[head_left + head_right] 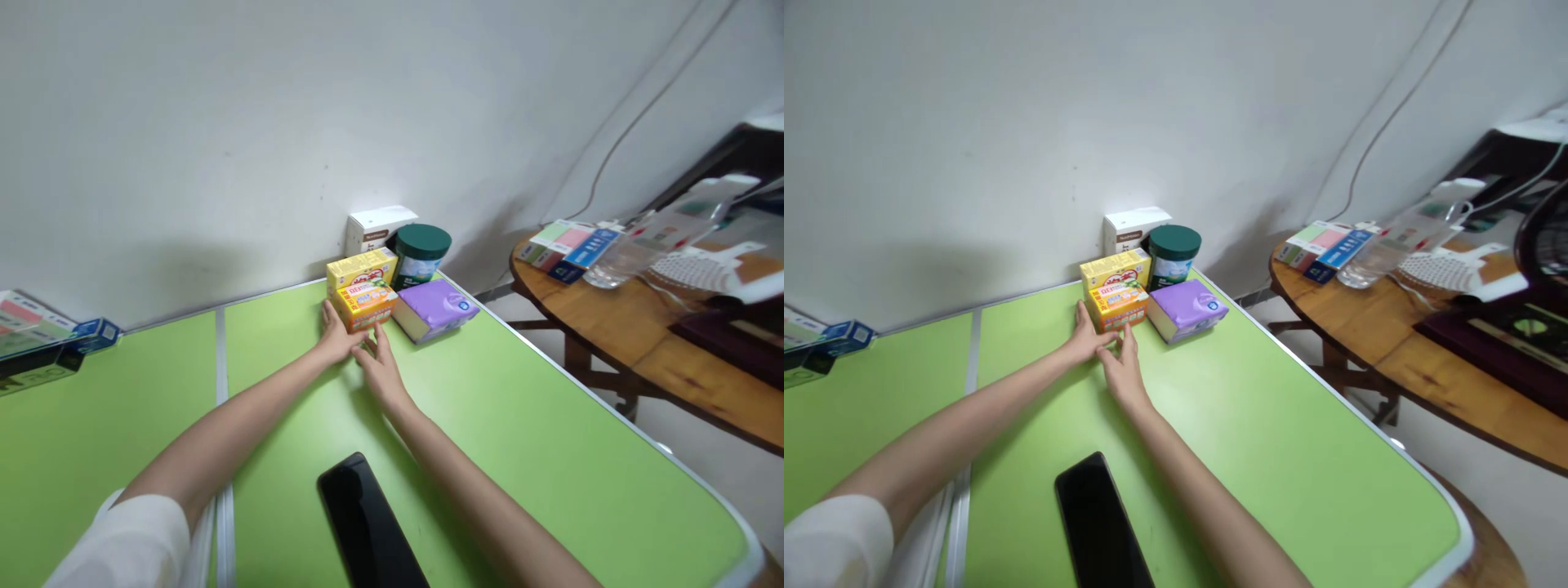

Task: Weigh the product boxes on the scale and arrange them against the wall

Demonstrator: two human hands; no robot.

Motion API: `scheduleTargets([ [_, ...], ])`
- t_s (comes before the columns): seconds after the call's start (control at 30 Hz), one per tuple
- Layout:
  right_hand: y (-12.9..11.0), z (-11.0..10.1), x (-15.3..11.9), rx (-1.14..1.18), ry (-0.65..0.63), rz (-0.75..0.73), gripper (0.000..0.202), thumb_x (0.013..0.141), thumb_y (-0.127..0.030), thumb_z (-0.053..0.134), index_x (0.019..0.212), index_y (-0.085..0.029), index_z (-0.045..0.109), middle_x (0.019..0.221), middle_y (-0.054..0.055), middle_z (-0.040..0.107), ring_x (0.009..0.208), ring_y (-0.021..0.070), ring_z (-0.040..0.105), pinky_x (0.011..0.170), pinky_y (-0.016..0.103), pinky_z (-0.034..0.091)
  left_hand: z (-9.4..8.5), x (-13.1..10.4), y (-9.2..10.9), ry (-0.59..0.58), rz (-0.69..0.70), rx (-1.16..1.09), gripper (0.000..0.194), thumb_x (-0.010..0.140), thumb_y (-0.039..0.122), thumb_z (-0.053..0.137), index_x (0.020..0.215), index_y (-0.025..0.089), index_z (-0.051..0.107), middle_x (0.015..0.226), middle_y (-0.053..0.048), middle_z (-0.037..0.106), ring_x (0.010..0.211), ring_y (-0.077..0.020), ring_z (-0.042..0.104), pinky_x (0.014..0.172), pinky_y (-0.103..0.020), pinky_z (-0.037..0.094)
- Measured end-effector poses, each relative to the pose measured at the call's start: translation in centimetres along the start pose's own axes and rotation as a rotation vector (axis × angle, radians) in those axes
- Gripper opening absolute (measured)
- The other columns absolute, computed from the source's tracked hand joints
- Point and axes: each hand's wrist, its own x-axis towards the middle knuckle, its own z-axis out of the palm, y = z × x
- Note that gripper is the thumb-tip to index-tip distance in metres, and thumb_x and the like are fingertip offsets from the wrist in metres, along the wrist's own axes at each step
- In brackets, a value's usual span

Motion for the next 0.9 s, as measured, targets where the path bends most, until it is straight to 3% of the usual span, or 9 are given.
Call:
scheduleTargets([
  [0.1,-2.4,0.2,-2.8,0.015,-0.08,0.116,0.072,0.074,-0.033,0.052,0.14,-0.018,0.029,0.139,0.016,0.041,0.126,0.0272,0.045,0.103,0.047,0.039,-2.7,-3.9,-0.8,-0.102,0.077,0.076,0.087,0.064,0.012,0.067,0.139,0.001,0.026,0.152,-0.026,0.016,0.142,-0.035,0.007,0.117,-0.041,0.01],
  [0.2,-6.1,1.3,-5.8,-0.082,-0.459,0.045,0.049,0.078,-0.033,0.051,0.123,-0.014,0.052,0.121,0.015,0.058,0.111,0.0263,0.056,0.1,0.045,0.04,-7.3,-9.1,-1.6,-0.313,0.185,0.162,0.064,0.068,0.01,0.058,0.13,0.007,0.044,0.139,-0.02,0.046,0.131,-0.0292,0.041,0.11,-0.04,0.03],
  [0.33,-11.8,4.6,-9.2,-0.311,-0.968,-0.027,0.039,0.081,-0.028,0.053,0.117,-0.016,0.06,0.116,0.01,0.062,0.107,0.0252,0.057,0.098,0.041,0.041,-14.5,-16.2,-1.6,-0.617,0.217,0.284,0.045,0.074,0.009,0.045,0.116,0.017,0.056,0.108,-0.007,0.068,0.097,-0.02,0.063,0.084,-0.033,0.05],
  [0.47,-15.7,10.3,-11.0,-0.406,-1.245,-0.021,0.042,0.08,-0.027,0.056,0.121,-0.019,0.059,0.115,0.008,0.063,0.105,0.0244,0.057,0.094,0.037,0.043,-21.3,-21.4,-2.6,-0.611,0.165,0.345,0.042,0.076,0.01,0.044,0.115,0.02,0.055,0.099,-0.004,0.068,0.086,-0.0179,0.064,0.072,-0.029,0.051],
  [0.63,-16.9,19.7,-11.5,-0.372,-1.364,-0.013,0.047,0.083,-0.031,0.056,0.129,-0.021,0.053,0.125,0.009,0.059,0.113,0.0243,0.054,0.1,0.042,0.039,-28.8,-24.8,-7.3,-0.368,0.093,0.195,0.052,0.068,0.003,0.047,0.117,0.019,0.055,0.106,-0.006,0.067,0.094,-0.0196,0.063,0.079,-0.03,0.051],
  [0.7,-16.4,23.5,-11.4,-0.311,-1.349,0.052,0.05,0.084,-0.036,0.056,0.13,-0.02,0.051,0.131,0.011,0.055,0.119,0.0249,0.051,0.103,0.044,0.037,-31.8,-25.2,-9.7,-0.139,0.064,0.069,0.053,0.067,0.0,0.046,0.116,0.016,0.056,0.117,-0.01,0.062,0.106,-0.0203,0.059,0.088,-0.032,0.049],
  [0.77,-15.9,27.3,-11.3,-0.22,-1.319,0.161,0.056,0.081,-0.04,0.06,0.131,-0.017,0.05,0.134,0.014,0.053,0.122,0.0254,0.05,0.105,0.044,0.036,-35.1,-25.1,-12.2,0.194,0.016,-0.078,0.05,0.067,-0.003,0.044,0.113,0.013,0.057,0.118,-0.013,0.061,0.11,-0.0196,0.057,0.093,-0.033,0.046],
  [0.83,-15.6,31.2,-11.4,-0.113,-1.273,0.264,0.063,0.075,-0.042,0.067,0.129,-0.014,0.05,0.132,0.017,0.054,0.121,0.0258,0.052,0.105,0.044,0.037,-38.5,-24.8,-14.5,0.483,-0.04,-0.205,0.044,0.067,-0.004,0.043,0.105,0.011,0.059,0.11,-0.013,0.064,0.103,-0.0182,0.061,0.091,-0.034,0.047],
  [0.9,-15.6,35.3,-11.6,-0.003,-1.218,0.319,0.065,0.068,-0.041,0.073,0.124,-0.014,0.053,0.128,0.018,0.058,0.117,0.0259,0.056,0.105,0.044,0.037,-41.5,-24.7,-16.7,0.642,-0.074,-0.275,0.037,0.067,-0.004,0.043,0.095,0.012,0.061,0.099,-0.01,0.066,0.092,-0.0169,0.064,0.088,-0.035,0.049],
])
